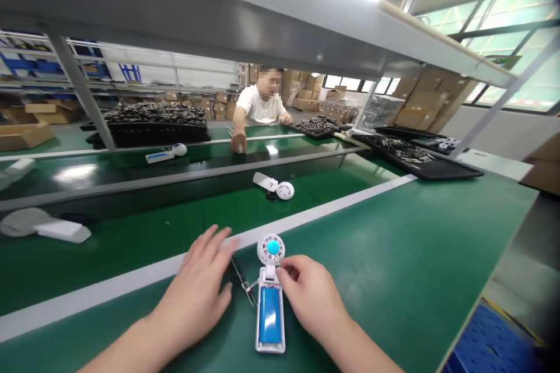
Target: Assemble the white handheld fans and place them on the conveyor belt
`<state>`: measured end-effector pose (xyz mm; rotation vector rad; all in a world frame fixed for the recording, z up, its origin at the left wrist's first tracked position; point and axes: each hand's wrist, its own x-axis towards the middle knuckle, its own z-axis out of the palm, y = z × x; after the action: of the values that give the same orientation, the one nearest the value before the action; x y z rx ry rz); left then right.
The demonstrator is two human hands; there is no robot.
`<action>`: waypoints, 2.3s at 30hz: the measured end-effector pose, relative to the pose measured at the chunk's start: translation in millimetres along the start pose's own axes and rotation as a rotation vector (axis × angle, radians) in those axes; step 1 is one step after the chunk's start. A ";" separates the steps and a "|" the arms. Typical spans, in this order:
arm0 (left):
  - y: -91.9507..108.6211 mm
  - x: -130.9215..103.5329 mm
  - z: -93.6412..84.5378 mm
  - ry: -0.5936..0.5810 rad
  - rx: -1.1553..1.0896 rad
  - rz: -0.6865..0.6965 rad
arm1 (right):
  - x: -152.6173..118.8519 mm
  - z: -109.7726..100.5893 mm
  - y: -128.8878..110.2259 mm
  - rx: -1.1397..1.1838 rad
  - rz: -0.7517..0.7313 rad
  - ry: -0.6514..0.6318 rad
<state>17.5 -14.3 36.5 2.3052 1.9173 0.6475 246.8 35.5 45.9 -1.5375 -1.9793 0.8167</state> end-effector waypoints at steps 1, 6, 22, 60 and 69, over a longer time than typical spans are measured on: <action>-2.6 2.2 -2.9 -0.051 0.051 0.173 | 4.3 1.8 2.1 0.000 0.009 0.000; 0.5 14.6 -13.5 -0.168 0.035 0.527 | 11.6 17.1 6.5 0.103 -0.031 0.045; -0.8 5.8 -2.2 -0.115 0.165 0.610 | 14.6 29.8 -4.5 0.060 -0.167 0.027; 33.1 -22.8 32.5 0.247 -0.166 0.150 | -3.2 51.7 -11.3 -0.014 -0.355 0.115; 32.4 -24.8 29.2 0.149 -0.210 0.119 | -6.6 51.6 -2.9 0.065 -0.516 0.097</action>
<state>54.7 -38.9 13.7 2.3086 1.6818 1.0070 210.1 20.5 12.0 -0.9394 -2.1137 0.5696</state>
